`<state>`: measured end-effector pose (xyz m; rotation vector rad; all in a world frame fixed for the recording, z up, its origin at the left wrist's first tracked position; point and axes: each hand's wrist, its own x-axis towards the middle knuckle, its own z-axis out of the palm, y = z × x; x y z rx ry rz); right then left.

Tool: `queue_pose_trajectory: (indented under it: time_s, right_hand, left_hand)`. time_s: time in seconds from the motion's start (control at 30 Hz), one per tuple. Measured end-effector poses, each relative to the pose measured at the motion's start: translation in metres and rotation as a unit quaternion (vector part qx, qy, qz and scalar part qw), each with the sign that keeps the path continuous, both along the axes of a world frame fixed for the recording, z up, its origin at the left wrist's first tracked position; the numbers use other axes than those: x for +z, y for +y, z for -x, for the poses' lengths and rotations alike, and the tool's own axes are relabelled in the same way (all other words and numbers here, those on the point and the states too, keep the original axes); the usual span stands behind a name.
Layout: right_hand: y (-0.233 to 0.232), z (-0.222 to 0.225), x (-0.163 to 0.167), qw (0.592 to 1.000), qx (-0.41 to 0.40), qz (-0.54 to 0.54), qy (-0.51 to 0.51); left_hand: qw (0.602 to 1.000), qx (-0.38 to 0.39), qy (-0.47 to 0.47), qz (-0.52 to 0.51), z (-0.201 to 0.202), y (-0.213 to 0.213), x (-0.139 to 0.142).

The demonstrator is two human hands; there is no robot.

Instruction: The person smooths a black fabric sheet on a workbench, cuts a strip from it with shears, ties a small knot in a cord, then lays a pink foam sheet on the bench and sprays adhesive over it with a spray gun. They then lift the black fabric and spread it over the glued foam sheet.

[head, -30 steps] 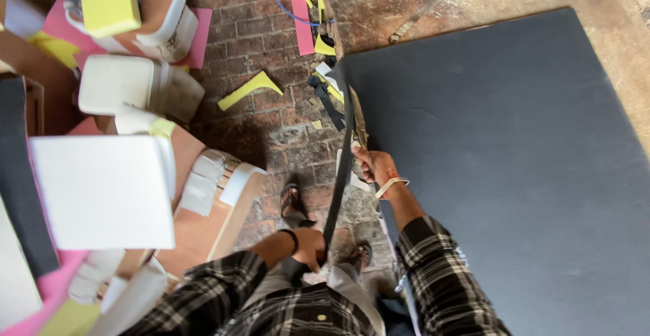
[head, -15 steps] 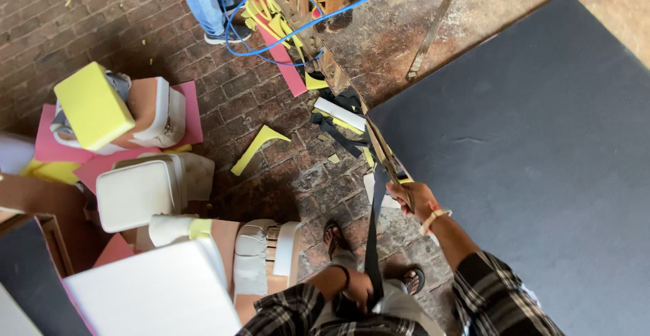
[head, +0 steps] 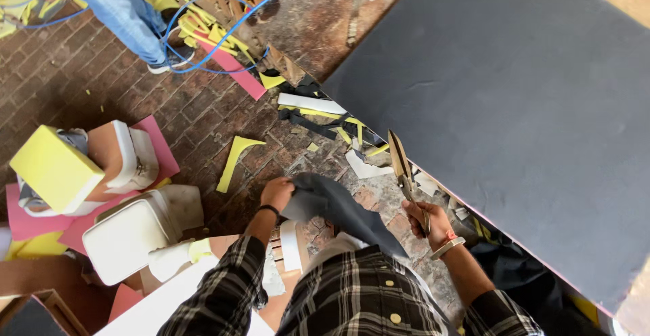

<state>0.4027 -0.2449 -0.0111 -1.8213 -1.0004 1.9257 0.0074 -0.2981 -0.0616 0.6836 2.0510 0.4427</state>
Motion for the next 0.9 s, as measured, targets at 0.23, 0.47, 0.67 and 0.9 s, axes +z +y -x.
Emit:
queue_pose_trajectory:
  time_s: [0.23, 0.47, 0.67, 0.9]
  right_hand:
    - [-0.093, -0.041, 0.017, 0.985, -0.017, -0.143, -0.096]
    - [-0.203, -0.122, 0.014, 0.944, -0.131, -0.295, -0.071]
    - [-0.311, -0.191, 0.034, 0.912, -0.296, -0.219, -0.183]
    - [-0.391, -0.212, 0.053, 0.786, -0.415, -0.123, -0.441]
  left_hand:
    - [0.841, -0.477, -0.102, -0.235, -0.169, -0.002, 0.012]
    - [0.758, -0.585, -0.194, -0.212, -0.335, -0.054, 0.042]
    - [0.591, -0.708, -0.348, -0.168, -0.427, -0.123, 0.061]
    - [0.602, -0.725, -0.330, -0.064, -0.473, -0.129, 0.043]
